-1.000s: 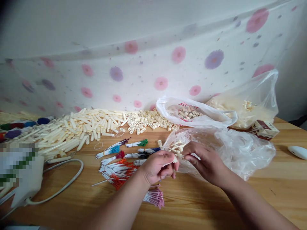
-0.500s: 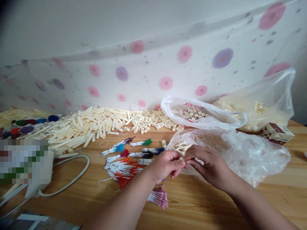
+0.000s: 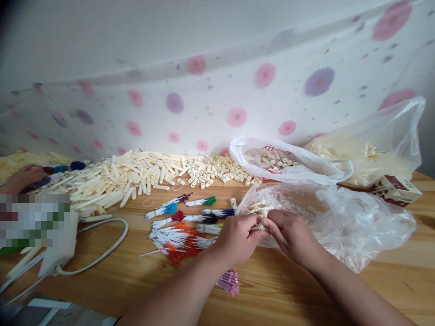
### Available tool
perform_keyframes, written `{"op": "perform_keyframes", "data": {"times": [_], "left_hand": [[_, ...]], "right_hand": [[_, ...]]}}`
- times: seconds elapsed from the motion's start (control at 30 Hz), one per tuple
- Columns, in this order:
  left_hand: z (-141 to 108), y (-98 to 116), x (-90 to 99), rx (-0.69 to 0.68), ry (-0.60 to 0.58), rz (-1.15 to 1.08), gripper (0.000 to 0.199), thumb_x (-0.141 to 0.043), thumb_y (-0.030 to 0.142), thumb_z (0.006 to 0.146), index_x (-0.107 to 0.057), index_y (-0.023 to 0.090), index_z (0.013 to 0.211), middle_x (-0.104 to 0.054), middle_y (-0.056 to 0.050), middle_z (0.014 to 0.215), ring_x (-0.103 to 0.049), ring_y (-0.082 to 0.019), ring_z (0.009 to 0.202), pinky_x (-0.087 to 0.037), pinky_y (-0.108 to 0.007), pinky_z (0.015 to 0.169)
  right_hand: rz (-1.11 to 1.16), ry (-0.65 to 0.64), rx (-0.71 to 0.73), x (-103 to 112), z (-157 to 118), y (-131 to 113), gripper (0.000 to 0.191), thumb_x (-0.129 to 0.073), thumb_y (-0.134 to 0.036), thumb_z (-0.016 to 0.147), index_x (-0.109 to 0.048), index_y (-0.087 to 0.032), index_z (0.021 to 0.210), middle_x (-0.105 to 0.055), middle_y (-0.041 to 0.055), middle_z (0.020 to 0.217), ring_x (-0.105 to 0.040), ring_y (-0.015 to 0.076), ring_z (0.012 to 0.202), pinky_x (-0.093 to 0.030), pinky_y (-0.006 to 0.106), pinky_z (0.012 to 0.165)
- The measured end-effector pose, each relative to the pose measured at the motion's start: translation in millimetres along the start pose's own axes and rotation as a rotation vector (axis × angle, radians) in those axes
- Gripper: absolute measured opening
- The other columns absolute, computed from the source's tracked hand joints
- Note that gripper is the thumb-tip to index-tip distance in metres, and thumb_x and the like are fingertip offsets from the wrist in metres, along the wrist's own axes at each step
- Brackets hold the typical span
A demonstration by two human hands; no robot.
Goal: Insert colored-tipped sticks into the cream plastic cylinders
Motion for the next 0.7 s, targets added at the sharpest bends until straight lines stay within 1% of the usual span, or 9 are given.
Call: {"op": "perform_keyframes", "data": {"times": [0.1, 0.17, 0.27, 0.43, 0.53, 0.7], "left_hand": [[0.0, -1.5, 1.3, 0.025, 0.001, -0.018, 0.028, -0.052, 0.043, 0.086, -0.065, 0.019, 0.084, -0.066, -0.003, 0.072, -0.056, -0.015, 0.064, -0.03, -0.024, 0.054], [-0.1, -2.3, 1.4, 0.03, 0.001, -0.006, 0.026, -0.055, 0.042, 0.084, -0.065, 0.018, 0.081, -0.065, -0.002, 0.07, -0.055, -0.014, 0.062, -0.028, -0.024, 0.053], [-0.2, -2.7, 0.8, 0.021, 0.009, 0.008, 0.024, -0.057, 0.04, 0.083, -0.065, 0.018, 0.08, -0.066, -0.003, 0.07, -0.054, -0.015, 0.063, -0.028, -0.024, 0.053], [0.0, -3.2, 2.3, 0.017, 0.029, 0.007, 0.024, -0.056, 0.041, 0.084, -0.066, 0.018, 0.084, -0.066, -0.003, 0.071, -0.055, -0.015, 0.063, -0.029, -0.024, 0.054], [0.8, -4.8, 3.0, 0.035, 0.022, 0.022, 0.024, -0.056, 0.04, 0.084, -0.066, 0.018, 0.086, -0.067, -0.003, 0.073, -0.056, -0.015, 0.065, -0.03, -0.024, 0.055], [1.5, -4.4, 1.0, 0.021, -0.008, 0.013, 0.03, -0.051, 0.044, 0.086, -0.067, 0.018, 0.088, -0.067, -0.003, 0.074, -0.056, -0.015, 0.065, -0.032, -0.025, 0.055]], "right_hand": [[0.117, -0.017, -0.02, -1.2, -1.1, 3.1, 0.024, -0.037, -0.034, 0.095, -0.049, -0.02, 0.078, -0.057, 0.0027, 0.071, -0.052, 0.0138, 0.063, -0.042, 0.026, 0.057], [0.145, -0.028, -0.035, -2.1, -1.3, 4.7, 0.025, -0.037, -0.033, 0.095, -0.048, -0.02, 0.077, -0.055, 0.002, 0.07, -0.051, 0.0134, 0.062, -0.041, 0.026, 0.057], [0.114, -0.029, -0.057, -2.7, -0.9, 6.1, 0.03, -0.037, -0.033, 0.095, -0.047, -0.02, 0.07, -0.05, 0.0, 0.061, -0.048, 0.0125, 0.056, -0.038, 0.025, 0.053], [0.129, 0.003, -0.065, -0.2, 0.2, 5.8, 0.028, -0.038, -0.037, 0.094, -0.05, -0.02, 0.075, -0.055, 0.0016, 0.068, -0.051, 0.0136, 0.062, -0.041, 0.026, 0.057], [0.095, -0.012, -0.081, -1.1, 0.7, 5.6, 0.032, -0.038, -0.037, 0.094, -0.047, -0.019, 0.068, -0.051, -0.0002, 0.06, -0.049, 0.0125, 0.055, -0.039, 0.025, 0.052], [0.083, 0.018, -0.056, -1.3, 0.6, 4.3, 0.023, -0.041, -0.034, 0.093, -0.052, -0.02, 0.079, -0.057, 0.0025, 0.071, -0.054, 0.0145, 0.063, -0.043, 0.027, 0.058]]}}
Point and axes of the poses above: each hand's wrist, its own z-axis towards the middle knuckle, its own x-axis out of the back of the hand, y = z × x, the point moved 5 cm from there along z, towards the middle knuckle
